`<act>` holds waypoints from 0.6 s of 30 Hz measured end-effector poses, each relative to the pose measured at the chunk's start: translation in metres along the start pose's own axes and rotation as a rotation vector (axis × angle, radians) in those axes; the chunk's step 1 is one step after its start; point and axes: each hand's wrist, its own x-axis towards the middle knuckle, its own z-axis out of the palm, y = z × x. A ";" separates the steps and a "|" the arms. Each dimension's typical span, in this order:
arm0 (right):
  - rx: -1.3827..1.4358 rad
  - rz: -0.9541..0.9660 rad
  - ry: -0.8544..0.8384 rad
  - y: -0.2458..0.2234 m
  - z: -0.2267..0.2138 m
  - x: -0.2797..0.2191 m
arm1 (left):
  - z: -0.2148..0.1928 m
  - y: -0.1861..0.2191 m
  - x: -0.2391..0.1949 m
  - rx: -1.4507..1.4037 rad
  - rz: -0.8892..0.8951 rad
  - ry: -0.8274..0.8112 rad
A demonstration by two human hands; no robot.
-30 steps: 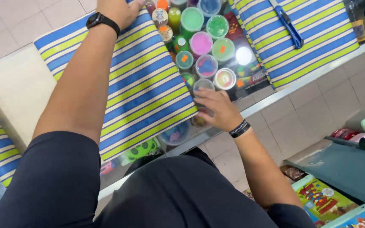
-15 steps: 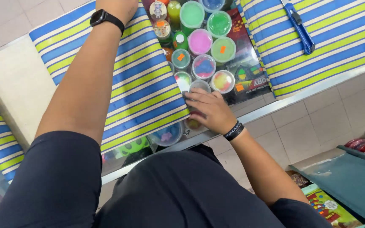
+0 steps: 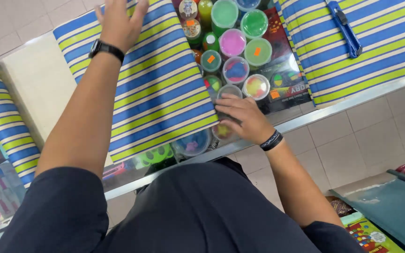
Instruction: A person is wrapping a toy box with striped wrapping paper, using a utility knife to cut the paper to the correct size.
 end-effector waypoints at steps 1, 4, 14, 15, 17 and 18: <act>0.118 0.011 -0.025 -0.002 -0.005 0.003 | -0.011 -0.008 -0.021 0.059 -0.041 0.015; 0.268 0.093 -0.063 -0.004 -0.019 0.008 | -0.032 -0.033 -0.082 0.070 -0.151 0.104; 0.002 0.122 0.295 -0.085 0.009 0.044 | -0.013 -0.114 -0.197 -0.077 0.055 0.175; 0.007 0.119 0.286 -0.097 0.021 0.052 | -0.015 -0.112 -0.198 -0.076 0.044 0.177; -0.130 -0.005 0.249 -0.124 0.041 0.061 | -0.012 -0.103 -0.198 -0.033 0.024 0.167; -0.139 -0.002 0.247 -0.134 0.056 0.063 | -0.014 -0.098 -0.196 -0.043 0.028 0.167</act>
